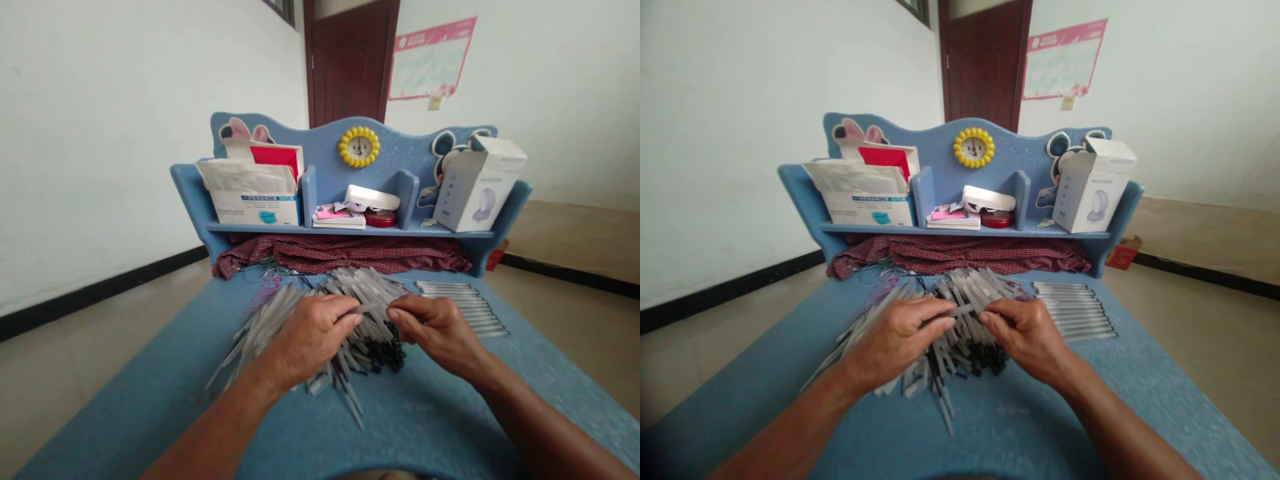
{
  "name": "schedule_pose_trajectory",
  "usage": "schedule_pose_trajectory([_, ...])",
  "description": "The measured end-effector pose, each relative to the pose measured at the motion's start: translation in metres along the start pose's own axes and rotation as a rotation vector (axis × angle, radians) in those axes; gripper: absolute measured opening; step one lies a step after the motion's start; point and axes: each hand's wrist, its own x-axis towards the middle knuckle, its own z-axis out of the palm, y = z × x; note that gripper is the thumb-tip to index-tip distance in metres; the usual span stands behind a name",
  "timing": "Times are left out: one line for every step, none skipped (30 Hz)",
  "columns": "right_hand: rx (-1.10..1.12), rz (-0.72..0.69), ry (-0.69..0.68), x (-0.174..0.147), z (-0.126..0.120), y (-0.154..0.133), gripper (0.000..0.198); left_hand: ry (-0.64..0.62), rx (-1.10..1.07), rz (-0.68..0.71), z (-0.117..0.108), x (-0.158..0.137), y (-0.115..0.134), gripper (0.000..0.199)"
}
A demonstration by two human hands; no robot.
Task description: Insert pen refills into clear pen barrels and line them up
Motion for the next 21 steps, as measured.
schedule_pose_trajectory([-0.055, 0.02, -0.062, 0.0, -0.004, 0.002, 0.029, 0.014, -0.05, -0.049, -0.001, 0.001, 0.001, 0.019])
schedule_pose_trajectory([-0.134, 0.038, -0.141, 0.0, -0.008, 0.004, 0.026, 0.031, -0.107, -0.104, -0.002, 0.001, 0.002, 0.019])
schedule_pose_trajectory([-0.239, 0.049, -0.228, 0.0, -0.011, 0.006, 0.023, 0.049, -0.173, -0.163, -0.004, 0.002, 0.003, 0.021])
schedule_pose_trajectory([-0.359, 0.057, -0.316, 0.0, -0.013, 0.007, 0.019, 0.064, -0.242, -0.22, -0.005, 0.003, 0.003, 0.022])
schedule_pose_trajectory([-0.48, 0.062, -0.396, 0.0, -0.014, 0.009, 0.016, 0.076, -0.31, -0.268, -0.006, 0.003, 0.004, 0.022])
schedule_pose_trajectory([-0.587, 0.068, -0.462, 0.0, -0.013, 0.01, 0.014, 0.084, -0.37, -0.303, -0.006, 0.004, 0.004, 0.022])
schedule_pose_trajectory([-0.671, 0.072, -0.513, 0.0, -0.012, 0.01, 0.015, 0.088, -0.419, -0.325, -0.007, 0.005, 0.005, 0.021])
schedule_pose_trajectory([-0.733, 0.076, -0.551, -0.001, -0.011, 0.01, 0.018, 0.089, -0.455, -0.339, -0.008, 0.005, 0.005, 0.02])
schedule_pose_trajectory([-0.776, 0.077, -0.579, -0.001, -0.009, 0.01, 0.021, 0.088, -0.479, -0.345, -0.008, 0.005, 0.006, 0.019])
schedule_pose_trajectory([-0.806, 0.075, -0.598, -0.001, -0.007, 0.009, 0.023, 0.089, -0.495, -0.348, -0.009, 0.005, 0.006, 0.018])
schedule_pose_trajectory([-0.831, 0.067, -0.608, -0.002, -0.005, 0.008, 0.025, 0.088, -0.505, -0.35, -0.009, 0.006, 0.007, 0.017])
schedule_pose_trajectory([-0.852, 0.061, -0.616, -0.002, -0.003, 0.007, 0.025, 0.085, -0.512, -0.351, -0.009, 0.006, 0.007, 0.017])
schedule_pose_trajectory([-0.871, 0.053, -0.622, -0.003, -0.001, 0.006, 0.025, 0.083, -0.518, -0.351, -0.009, 0.005, 0.008, 0.016])
schedule_pose_trajectory([-0.887, 0.045, -0.628, -0.003, 0.0, 0.006, 0.025, 0.083, -0.523, -0.352, -0.009, 0.005, 0.008, 0.016])
schedule_pose_trajectory([-0.899, 0.038, -0.631, -0.004, 0.002, 0.006, 0.026, 0.082, -0.526, -0.353, -0.008, 0.005, 0.008, 0.015])
schedule_pose_trajectory([-0.907, 0.034, -0.632, -0.004, 0.003, 0.006, 0.026, 0.079, -0.528, -0.353, -0.008, 0.005, 0.008, 0.015])
schedule_pose_trajectory([-0.907, 0.032, -0.631, -0.004, 0.003, 0.006, 0.027, 0.072, -0.527, -0.353, -0.008, 0.005, 0.007, 0.015])
schedule_pose_trajectory([-0.895, 0.03, -0.627, -0.005, 0.004, 0.007, 0.027, 0.064, -0.525, -0.355, -0.008, 0.006, 0.007, 0.015])
schedule_pose_trajectory([-0.868, 0.029, -0.614, -0.004, 0.003, 0.007, 0.025, 0.053, -0.521, -0.359, -0.007, 0.006, 0.007, 0.016])
schedule_pose_trajectory([-0.822, 0.03, -0.588, -0.004, 0.002, 0.008, 0.023, 0.042, -0.516, -0.366, -0.007, 0.006, 0.006, 0.016])
schedule_pose_trajectory([-0.756, 0.033, -0.542, -0.003, 0.001, 0.009, 0.02, 0.033, -0.51, -0.372, -0.007, 0.006, 0.006, 0.016])
